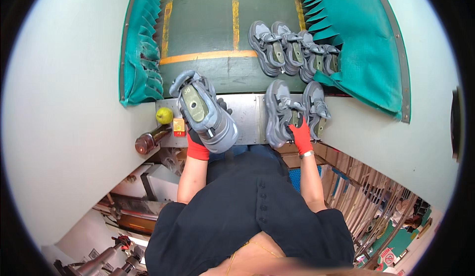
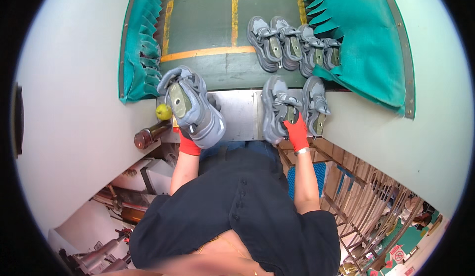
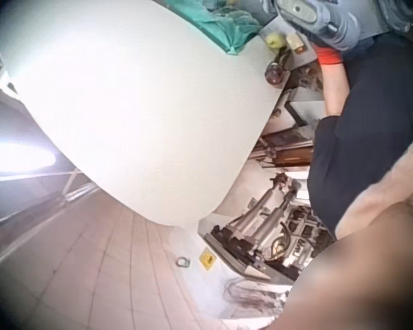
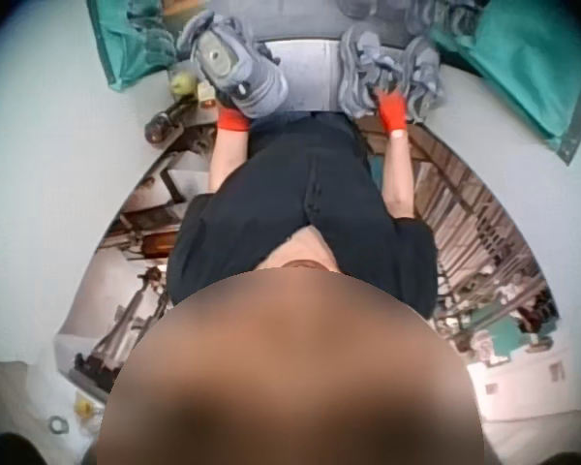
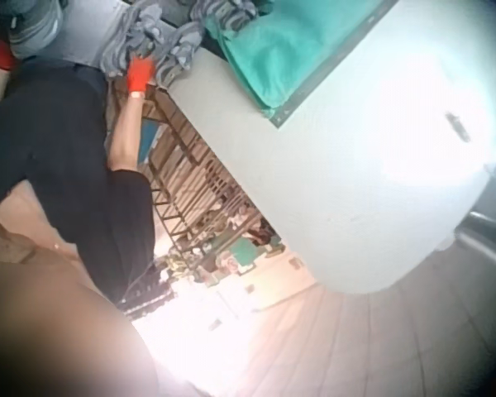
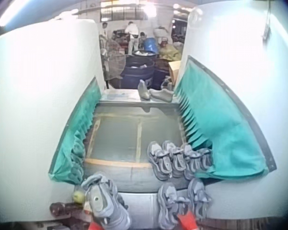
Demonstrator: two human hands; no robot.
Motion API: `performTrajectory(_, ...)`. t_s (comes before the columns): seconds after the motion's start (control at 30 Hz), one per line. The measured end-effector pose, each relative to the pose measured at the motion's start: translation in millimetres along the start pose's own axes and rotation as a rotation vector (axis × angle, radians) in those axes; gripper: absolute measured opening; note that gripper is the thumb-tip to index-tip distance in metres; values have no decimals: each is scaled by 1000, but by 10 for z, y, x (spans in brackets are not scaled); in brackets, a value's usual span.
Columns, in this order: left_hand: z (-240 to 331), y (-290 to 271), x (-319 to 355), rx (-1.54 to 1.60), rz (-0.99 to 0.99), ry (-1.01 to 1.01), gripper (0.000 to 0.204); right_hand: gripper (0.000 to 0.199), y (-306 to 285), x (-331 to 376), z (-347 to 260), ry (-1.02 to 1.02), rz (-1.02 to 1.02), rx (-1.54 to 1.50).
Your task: The person picks up pairs of grey sneakers from a conveyor belt, places them onto a machine, and then removes them to place them back on the belt. The person repeats this process for multiple pairs of shoes.
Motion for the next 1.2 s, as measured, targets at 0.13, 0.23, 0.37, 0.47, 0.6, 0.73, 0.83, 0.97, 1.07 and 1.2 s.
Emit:
performTrajectory(0.13,113,-155,-309,-16,84,13,72,43,303,-332,-480,104,-246,-427)
performTrajectory(0.23,242,-369,-587,-52,150,12,76,40,716,-740,-891,113,-284,-671)
performTrajectory(0.37,505,-856,-1050,-144,274,-4,81,53,1052,-1499,-1663,-111,-150,-432)
performTrajectory(0.47,815,-1340,-1549,-312,439,-100,84,72,1295,-2011,-1904,-151,-72,-184)
performTrajectory(0.6,1425,-2049,-2409,-1012,595,71,60,83,1687,-2361,-2225,-144,-121,3)
performTrajectory(0.73,1532,-2212,-2721,-1142,863,198,53,90,2108,-2194,-2161,-132,-237,303)
performTrajectory(0.83,1442,-2099,-2625,-1125,698,250,54,92,2195,-2249,-2042,-175,-173,311)
performTrajectory(0.97,1474,-1988,-2569,-1045,610,213,53,92,2226,-2271,-2056,-194,-133,400)
performTrajectory(1.07,1771,-2063,-2432,-1172,648,187,57,91,2148,-2272,-2073,-251,-157,328)
performTrajectory(1.2,2641,-1213,-1906,-2111,1196,563,77,91,2124,-2293,-2061,-266,-124,309)
Point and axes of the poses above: each hand's wrist, its own x-axis away from the middle knuckle, its own y-axis out of the palm, z = x × y, the point moved 6 cm from there along -x, towards the middle knuckle, and after that the axes turned 2 degrees about -y, right-handed, at the moved point
